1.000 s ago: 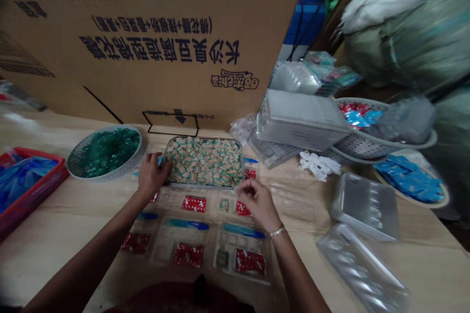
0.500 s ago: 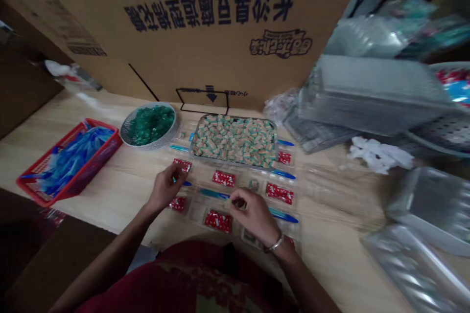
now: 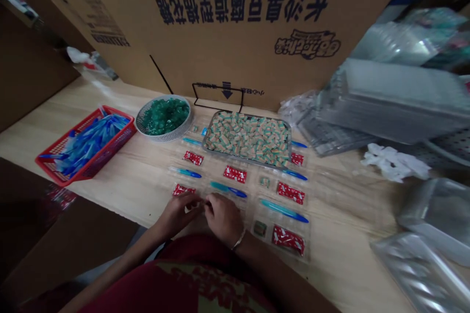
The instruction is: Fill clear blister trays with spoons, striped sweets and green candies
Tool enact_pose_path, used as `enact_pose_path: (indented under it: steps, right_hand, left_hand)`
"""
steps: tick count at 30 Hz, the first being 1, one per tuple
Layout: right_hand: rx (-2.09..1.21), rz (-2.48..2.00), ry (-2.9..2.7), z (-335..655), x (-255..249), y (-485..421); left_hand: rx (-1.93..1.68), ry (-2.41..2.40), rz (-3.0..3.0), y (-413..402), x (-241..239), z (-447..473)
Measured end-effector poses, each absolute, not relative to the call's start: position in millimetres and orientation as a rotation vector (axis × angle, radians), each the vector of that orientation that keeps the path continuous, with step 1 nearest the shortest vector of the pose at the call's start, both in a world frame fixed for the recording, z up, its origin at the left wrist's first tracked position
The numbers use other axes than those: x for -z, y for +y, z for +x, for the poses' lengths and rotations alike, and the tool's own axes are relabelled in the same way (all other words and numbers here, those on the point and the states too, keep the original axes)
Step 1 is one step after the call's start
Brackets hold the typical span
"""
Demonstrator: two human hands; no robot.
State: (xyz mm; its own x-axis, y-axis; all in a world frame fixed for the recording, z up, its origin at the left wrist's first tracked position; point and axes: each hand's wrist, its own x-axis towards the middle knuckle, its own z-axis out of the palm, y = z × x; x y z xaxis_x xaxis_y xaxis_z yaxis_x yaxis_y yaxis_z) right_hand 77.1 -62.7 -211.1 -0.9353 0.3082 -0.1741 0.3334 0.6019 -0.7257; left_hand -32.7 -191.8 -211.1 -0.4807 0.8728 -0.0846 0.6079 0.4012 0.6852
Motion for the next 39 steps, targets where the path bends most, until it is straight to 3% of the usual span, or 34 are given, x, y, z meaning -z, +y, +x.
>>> enact_pose_path:
  steps: [7, 16, 21, 24, 31, 39]
  right_hand:
    - [1.056, 0.446, 2.873, 76.6, 208.6, -68.1]
    - [0.809, 0.565, 3.016, 81.7, 216.9, -73.2]
    - [0.994, 0.409, 3.016, 78.2, 212.5, -53.8]
    - [1.103, 0.554, 3.055, 78.1, 202.1, -11.6]
    - [0.631, 1.17, 3.102, 63.9, 199.6, 102.7]
    - [0.607, 1.041, 3.175, 46.7, 206.5, 121.0]
  left_hand:
    - [-0.625, 2.235, 1.28, -185.3, 209.6, -33.7]
    - [-0.048, 2.26, 1.357, -167.1, 197.1, -28.3]
    - [0.06, 2.244, 1.293, -160.2, 194.1, -25.5]
    - [0.092, 2.217, 1.288, -158.0, 189.7, -29.0]
    - [-0.232, 2.317, 1.358, -111.2, 173.4, -56.2]
    - [-0.591, 2.414, 1.504, -2.9, 181.5, -79.7]
